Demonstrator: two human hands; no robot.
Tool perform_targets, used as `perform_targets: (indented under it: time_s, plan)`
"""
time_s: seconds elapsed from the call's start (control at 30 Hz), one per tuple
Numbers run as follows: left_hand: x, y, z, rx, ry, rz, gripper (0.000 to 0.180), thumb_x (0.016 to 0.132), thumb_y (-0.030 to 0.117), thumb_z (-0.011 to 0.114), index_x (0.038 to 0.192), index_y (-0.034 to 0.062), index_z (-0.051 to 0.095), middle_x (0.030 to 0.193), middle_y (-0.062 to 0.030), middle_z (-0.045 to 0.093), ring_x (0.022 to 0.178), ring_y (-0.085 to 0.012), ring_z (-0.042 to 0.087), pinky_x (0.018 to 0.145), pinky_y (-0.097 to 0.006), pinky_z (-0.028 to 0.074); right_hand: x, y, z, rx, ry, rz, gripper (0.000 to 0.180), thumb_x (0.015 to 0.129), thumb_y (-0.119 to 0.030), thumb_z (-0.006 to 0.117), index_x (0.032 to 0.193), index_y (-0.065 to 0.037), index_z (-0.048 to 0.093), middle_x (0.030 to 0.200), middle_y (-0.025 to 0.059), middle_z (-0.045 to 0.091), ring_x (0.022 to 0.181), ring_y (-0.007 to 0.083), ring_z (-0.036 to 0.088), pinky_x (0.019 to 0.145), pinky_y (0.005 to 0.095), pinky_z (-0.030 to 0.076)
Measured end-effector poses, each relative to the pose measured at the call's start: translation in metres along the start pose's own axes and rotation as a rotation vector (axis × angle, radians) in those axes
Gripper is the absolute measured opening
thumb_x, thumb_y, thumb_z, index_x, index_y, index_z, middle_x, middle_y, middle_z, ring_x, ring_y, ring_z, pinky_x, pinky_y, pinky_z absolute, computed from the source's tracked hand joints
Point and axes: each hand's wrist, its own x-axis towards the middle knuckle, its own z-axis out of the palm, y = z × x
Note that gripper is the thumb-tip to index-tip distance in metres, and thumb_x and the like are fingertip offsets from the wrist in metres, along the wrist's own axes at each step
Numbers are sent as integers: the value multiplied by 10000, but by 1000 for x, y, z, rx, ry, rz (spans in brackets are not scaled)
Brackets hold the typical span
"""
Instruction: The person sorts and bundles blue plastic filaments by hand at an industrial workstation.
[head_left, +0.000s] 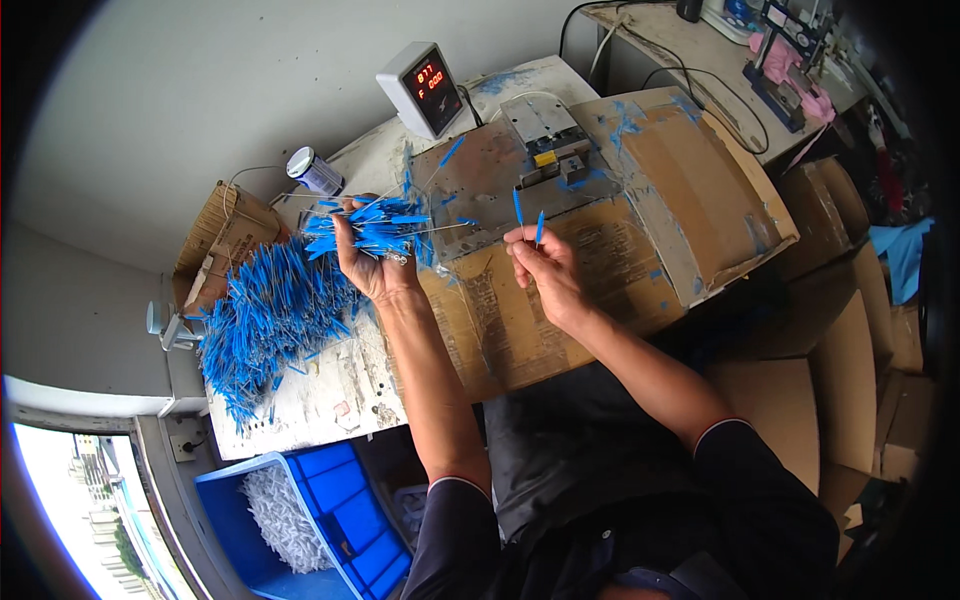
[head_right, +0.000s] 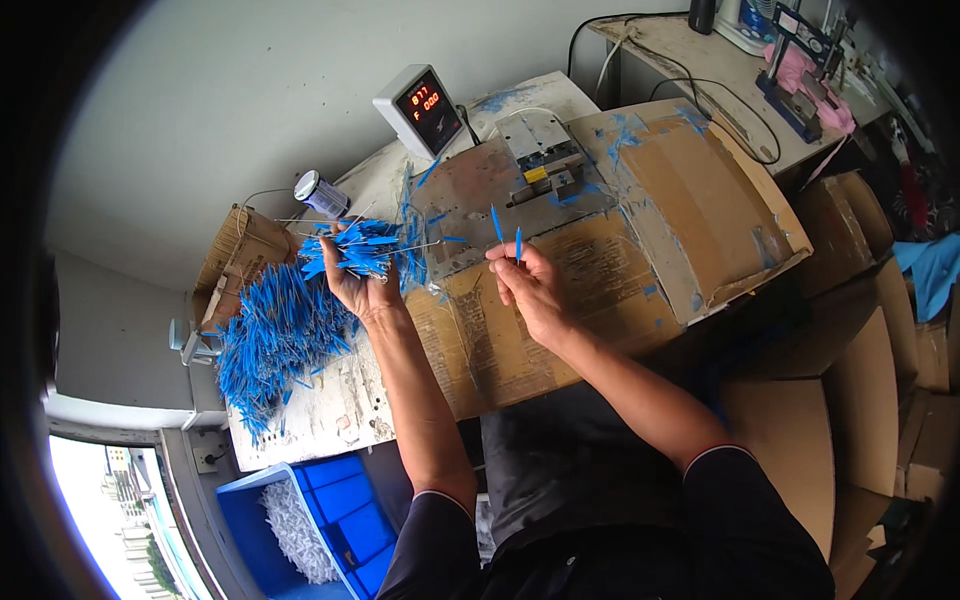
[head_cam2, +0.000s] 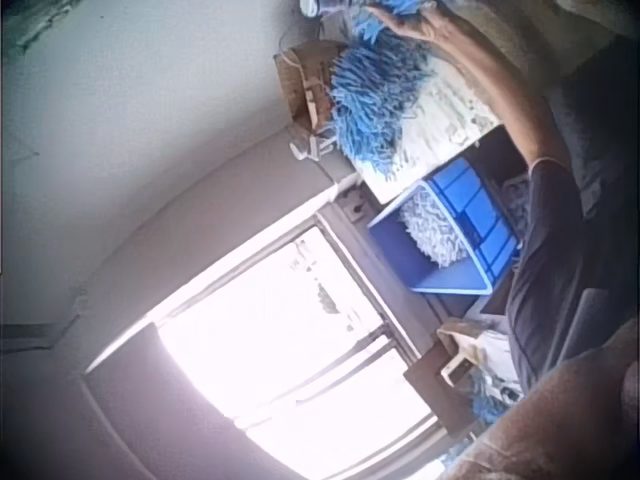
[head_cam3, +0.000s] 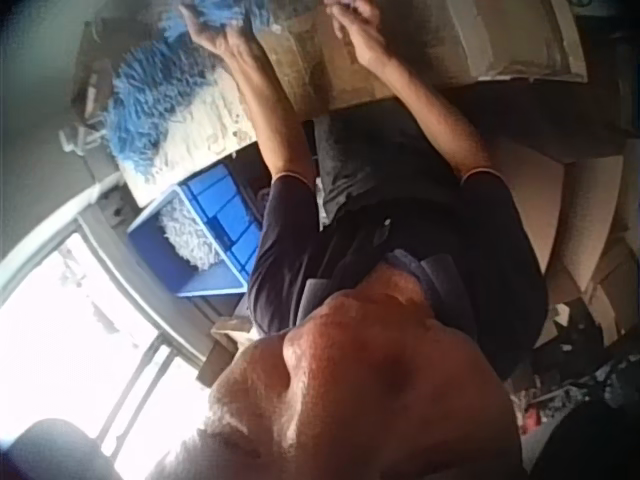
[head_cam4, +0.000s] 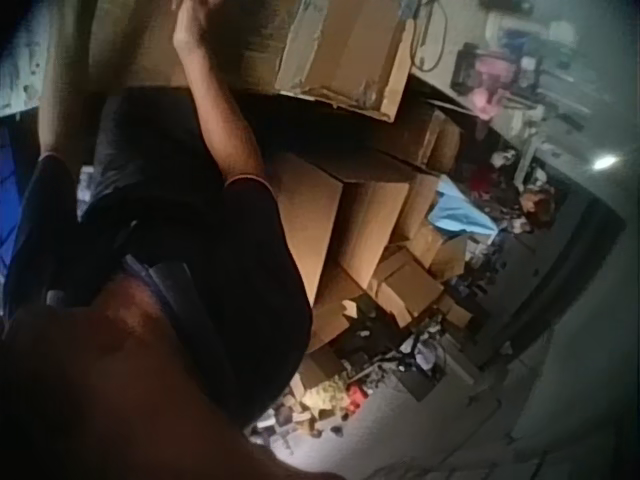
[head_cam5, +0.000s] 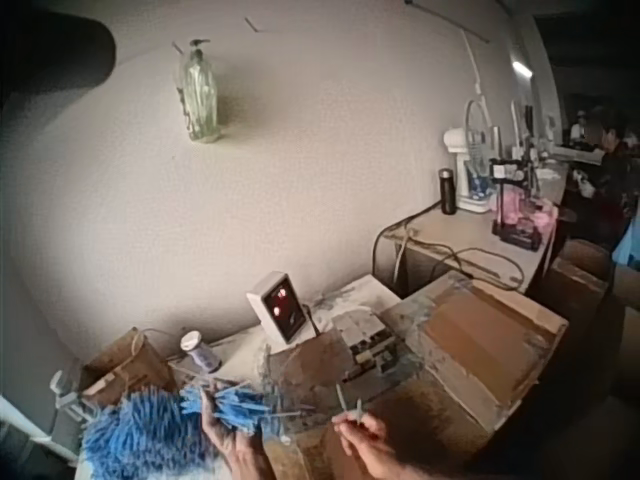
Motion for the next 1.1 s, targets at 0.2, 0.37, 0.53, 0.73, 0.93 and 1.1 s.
perform_targets:
  time_s: [0.2, 0.37, 0.53, 0.73, 0.93, 1.1]
  plan:
    - [2, -20, -36, -213, 35, -54, 281, 892, 96, 764, 1116, -21, 642, 1052, -131, 667, 1003, -247, 644, 928, -390, 534, 15, -10, 11, 290, 154, 391, 168, 1007, -142, 638, 1100, -4, 657, 905, 29, 635, 656, 69, 519, 506, 215, 384]
    - [-5, -42, -29, -295, -7, -161, 385, 868, 93, 784, 1192, -22, 609, 1081, -124, 644, 1006, -226, 621, 923, -372, 526, 48, 6, 12, 614, 151, 438, 163, 993, -200, 676, 979, -40, 646, 873, 57, 644, 624, 65, 515, 464, 193, 355]
    - [-10, -42, -32, -181, -77, -113, 445, 911, 159, 742, 1278, -7, 552, 1071, -71, 626, 1005, -204, 600, 949, -385, 474, 61, 15, 22, 710, 179, 560, 204, 989, -209, 682, 962, -13, 628, 837, 68, 643, 572, 87, 522, 401, 196, 349]
    - [-16, -46, -29, -72, -140, -88, 513, 912, 161, 733, 1336, 12, 487, 1062, -24, 601, 1003, -189, 596, 964, -412, 414, 71, 15, 24, 800, 63, 549, 168, 987, -203, 683, 933, -60, 613, 823, 50, 636, 573, 84, 509, 403, 210, 345]
    - [-19, -48, -30, -52, -168, -84, 470, 927, 163, 716, 1321, 23, 502, 1047, -20, 600, 995, -183, 587, 950, -394, 424, 72, 4, 20, 595, 194, 382, 132, 1005, -202, 648, 981, -73, 628, 893, 63, 687, 687, 122, 627, 544, 256, 507]
    - [-17, -43, -32, -103, -134, -74, 435, 931, 165, 719, 1293, 20, 527, 1038, -34, 612, 985, -183, 586, 928, -379, 437, 75, -15, 10, 448, 455, 224, 135, 1017, -210, 623, 992, -78, 619, 931, 77, 705, 811, 211, 681, 756, 386, 591]
